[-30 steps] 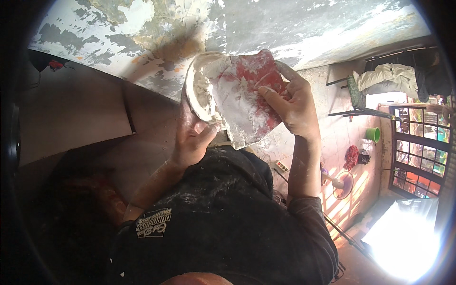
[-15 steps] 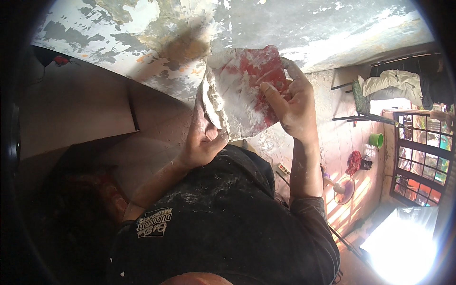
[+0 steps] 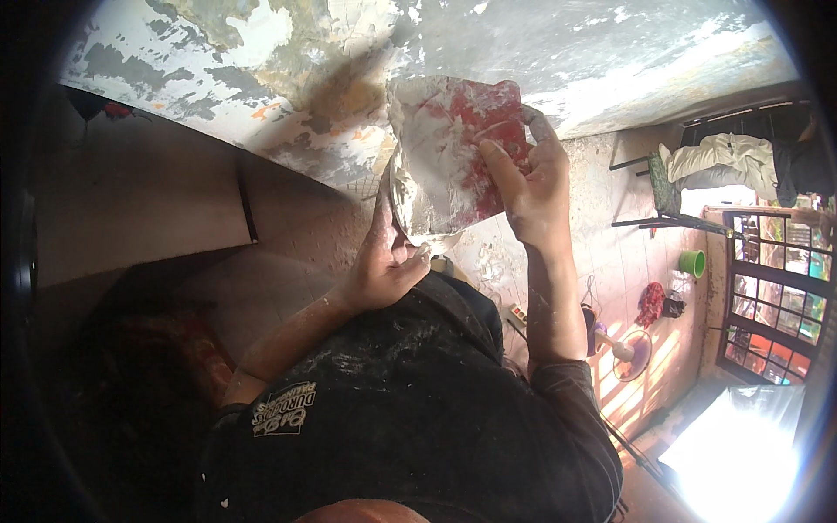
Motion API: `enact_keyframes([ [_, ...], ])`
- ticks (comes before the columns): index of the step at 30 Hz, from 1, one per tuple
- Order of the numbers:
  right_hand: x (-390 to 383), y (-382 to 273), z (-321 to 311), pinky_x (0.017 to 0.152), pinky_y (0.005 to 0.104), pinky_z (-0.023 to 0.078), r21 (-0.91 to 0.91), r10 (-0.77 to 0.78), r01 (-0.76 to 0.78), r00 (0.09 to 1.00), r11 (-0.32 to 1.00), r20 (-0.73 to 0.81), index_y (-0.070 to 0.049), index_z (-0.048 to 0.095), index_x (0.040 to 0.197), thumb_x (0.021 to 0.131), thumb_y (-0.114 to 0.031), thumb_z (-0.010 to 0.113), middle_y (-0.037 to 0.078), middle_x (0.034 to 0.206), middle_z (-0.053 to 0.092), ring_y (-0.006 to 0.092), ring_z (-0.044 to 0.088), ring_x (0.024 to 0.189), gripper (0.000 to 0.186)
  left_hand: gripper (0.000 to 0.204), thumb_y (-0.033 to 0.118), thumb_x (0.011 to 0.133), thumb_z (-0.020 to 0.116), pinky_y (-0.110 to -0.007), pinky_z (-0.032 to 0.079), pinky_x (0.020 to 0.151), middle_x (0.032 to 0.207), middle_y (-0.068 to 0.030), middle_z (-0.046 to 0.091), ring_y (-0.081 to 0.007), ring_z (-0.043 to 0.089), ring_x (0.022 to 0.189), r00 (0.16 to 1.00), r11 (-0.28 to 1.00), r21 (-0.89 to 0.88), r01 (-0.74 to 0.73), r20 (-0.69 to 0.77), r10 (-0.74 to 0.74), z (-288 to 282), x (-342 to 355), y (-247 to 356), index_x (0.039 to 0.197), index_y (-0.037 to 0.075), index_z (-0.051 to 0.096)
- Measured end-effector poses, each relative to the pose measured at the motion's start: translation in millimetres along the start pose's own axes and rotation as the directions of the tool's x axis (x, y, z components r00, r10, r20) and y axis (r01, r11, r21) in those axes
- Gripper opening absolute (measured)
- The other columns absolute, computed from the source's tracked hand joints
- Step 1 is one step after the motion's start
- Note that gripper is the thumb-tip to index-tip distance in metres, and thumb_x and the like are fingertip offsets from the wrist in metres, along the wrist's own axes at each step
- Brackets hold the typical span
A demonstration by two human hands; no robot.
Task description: The person applies a white paste to a large vertical surface using a trowel and a small container. They repeatedly scoop the paste and spread it across the surface, smoothing it with the trowel.
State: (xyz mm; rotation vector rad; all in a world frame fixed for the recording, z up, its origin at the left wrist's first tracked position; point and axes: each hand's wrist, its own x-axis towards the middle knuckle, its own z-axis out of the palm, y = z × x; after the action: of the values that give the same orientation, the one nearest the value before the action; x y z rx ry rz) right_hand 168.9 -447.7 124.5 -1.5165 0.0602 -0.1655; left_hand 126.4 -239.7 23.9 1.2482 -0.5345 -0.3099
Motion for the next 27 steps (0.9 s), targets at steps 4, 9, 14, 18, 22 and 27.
enact_keyframes([
  [4,9.4,32.6,-7.7,0.078,0.0259,0.058,0.345,0.152,-0.151,0.988,0.926,0.026,0.016,0.047,0.138,0.098,0.002,0.066,0.017,0.112,0.073,0.016,0.071,0.093,0.046,0.105,-0.015,0.088,0.053,-0.042,0.044,0.116,0.172,-0.0213,0.013,-0.0307,0.025,0.158,0.999,0.984,-0.174,0.047,0.008,-0.046,4.8,-4.6,-8.6,0.167,0.003,-0.015],
  [9,12.5,7.9,-7.3,0.089,0.034,0.06,0.576,0.25,-0.219,0.968,0.788,0.026,0.012,0.046,0.143,0.101,-0.002,0.06,0.02,0.124,0.068,0.0241,0.071,0.107,0.046,0.098,-0.013,0.09,0.051,-0.039,0.049,0.107,0.159,-0.0128,0.042,-0.0234,0.05,0.138,0.937,0.878,-0.358,0.316,-0.028,-0.349,-0.6,-11.5,-7.3,0.17,0.011,0.001],
  [14,20.5,-50.7,-20.6,0.098,0.037,0.056,0.579,0.088,-0.051,0.995,0.813,-0.037,0.008,0.047,0.144,0.1,-0.003,0.058,0.018,0.127,0.067,0.0232,0.069,0.112,0.047,0.095,-0.011,0.086,0.057,-0.041,0.058,0.102,0.153,-0.0151,0.049,-0.0261,0.057,0.133,0.856,0.806,-0.443,0.392,-0.147,-0.497,-6.0,-6.7,11.5,0.168,0.013,0.016],
  [18,39.5,-108.0,-13.4,0.094,0.0329,0.057,0.463,-0.134,0.206,0.974,0.862,-0.183,0.006,0.049,0.142,0.097,0.002,0.058,0.015,0.121,0.068,0.021,0.07,0.105,0.046,0.096,-0.009,0.08,0.06,-0.046,0.064,0.1,0.156,-0.0171,0.044,-0.0343,0.054,0.139,0.93,0.8,-0.562,0.209,-0.138,-0.34,-29.7,-9.5,14.0,0.165,0.012,0.021],
  [22,62.5,-153.5,-10.1,0.076,0.0344,0.062,0.347,-0.38,0.435,0.899,0.831,-0.216,0.002,0.051,0.135,0.097,0.001,0.06,0.012,0.112,0.068,0.0195,0.071,0.089,0.039,0.1,-0.002,0.077,0.068,-0.049,0.063,0.102,0.154,-0.018,0.044,-0.0366,0.054,0.139,0.929,0.802,-0.586,0.119,-0.219,-0.298,-34.9,-17.8,33.5,0.165,0.012,0.022],
  [27,89.1,-204.4,25.2,0.074,0.0391,0.066,0.382,-0.539,0.606,0.795,0.698,-0.278,0.002,0.052,0.129,0.098,0.002,0.063,0.013,0.11,0.069,0.0234,0.074,0.093,0.033,0.097,0.005,0.08,0.069,-0.05,0.062,0.102,0.156,-0.0188,0.043,-0.0377,0.052,0.14,0.957,0.814,-0.581,-0.01,-0.242,-0.162,-53.5,-38.5,19.7,0.164,0.009,0.022],
])
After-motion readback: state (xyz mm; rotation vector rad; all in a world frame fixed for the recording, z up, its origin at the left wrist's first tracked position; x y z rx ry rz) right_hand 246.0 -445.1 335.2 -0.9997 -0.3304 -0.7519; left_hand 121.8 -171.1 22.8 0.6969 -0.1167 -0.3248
